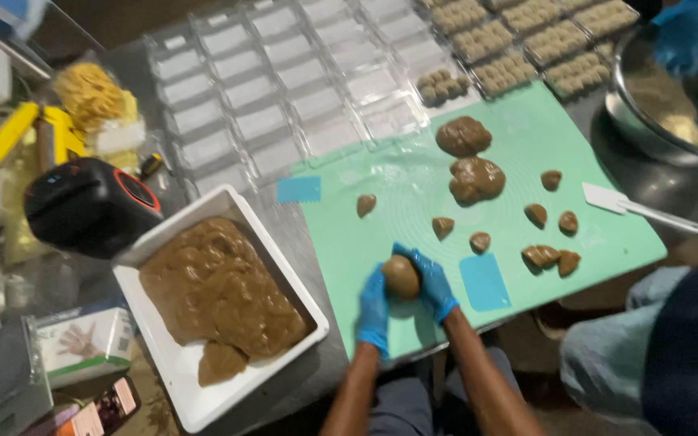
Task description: The person uses their hands and a small blue scraper to divide, roll, and shape pieces of brown dough on a silicone mat before placing some into clear plastic containers.
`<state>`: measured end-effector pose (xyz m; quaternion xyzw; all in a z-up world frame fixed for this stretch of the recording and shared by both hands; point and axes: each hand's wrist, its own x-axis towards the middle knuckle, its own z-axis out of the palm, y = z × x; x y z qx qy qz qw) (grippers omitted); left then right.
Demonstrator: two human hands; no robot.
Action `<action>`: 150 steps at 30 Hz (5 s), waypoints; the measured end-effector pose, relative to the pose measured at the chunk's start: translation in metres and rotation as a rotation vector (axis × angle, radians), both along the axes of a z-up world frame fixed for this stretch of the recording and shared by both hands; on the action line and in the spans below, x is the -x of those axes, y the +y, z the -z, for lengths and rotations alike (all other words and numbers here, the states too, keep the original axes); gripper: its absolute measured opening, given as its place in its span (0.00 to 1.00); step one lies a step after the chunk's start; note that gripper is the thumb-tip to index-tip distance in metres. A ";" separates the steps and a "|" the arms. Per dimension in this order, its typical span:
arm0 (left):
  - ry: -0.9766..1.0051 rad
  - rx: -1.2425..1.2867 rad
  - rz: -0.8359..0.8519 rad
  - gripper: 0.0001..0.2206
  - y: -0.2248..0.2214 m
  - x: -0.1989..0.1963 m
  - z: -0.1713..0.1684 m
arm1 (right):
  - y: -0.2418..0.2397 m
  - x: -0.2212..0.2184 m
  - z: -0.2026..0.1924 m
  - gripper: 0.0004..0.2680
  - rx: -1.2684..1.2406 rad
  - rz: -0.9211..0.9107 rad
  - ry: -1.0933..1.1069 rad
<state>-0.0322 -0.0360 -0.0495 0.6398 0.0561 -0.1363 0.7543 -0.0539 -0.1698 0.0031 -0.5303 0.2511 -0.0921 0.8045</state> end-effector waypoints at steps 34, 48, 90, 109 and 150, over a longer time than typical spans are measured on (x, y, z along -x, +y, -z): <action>0.123 0.138 0.022 0.24 0.021 -0.013 -0.033 | -0.006 0.000 0.016 0.16 -0.002 -0.041 -0.043; 0.054 0.261 -0.068 0.26 0.048 -0.006 -0.043 | -0.026 0.032 0.009 0.16 -0.204 0.120 -0.046; 0.117 0.324 -0.055 0.25 0.040 0.017 -0.011 | -0.012 0.009 -0.051 0.17 0.446 -0.161 0.130; -0.015 0.190 -0.016 0.23 0.072 0.038 -0.015 | 0.071 -0.007 -0.107 0.24 1.472 -0.479 0.222; -0.085 -0.162 0.062 0.18 -0.016 0.056 -0.044 | -0.069 0.116 -0.041 0.11 1.224 -0.082 0.473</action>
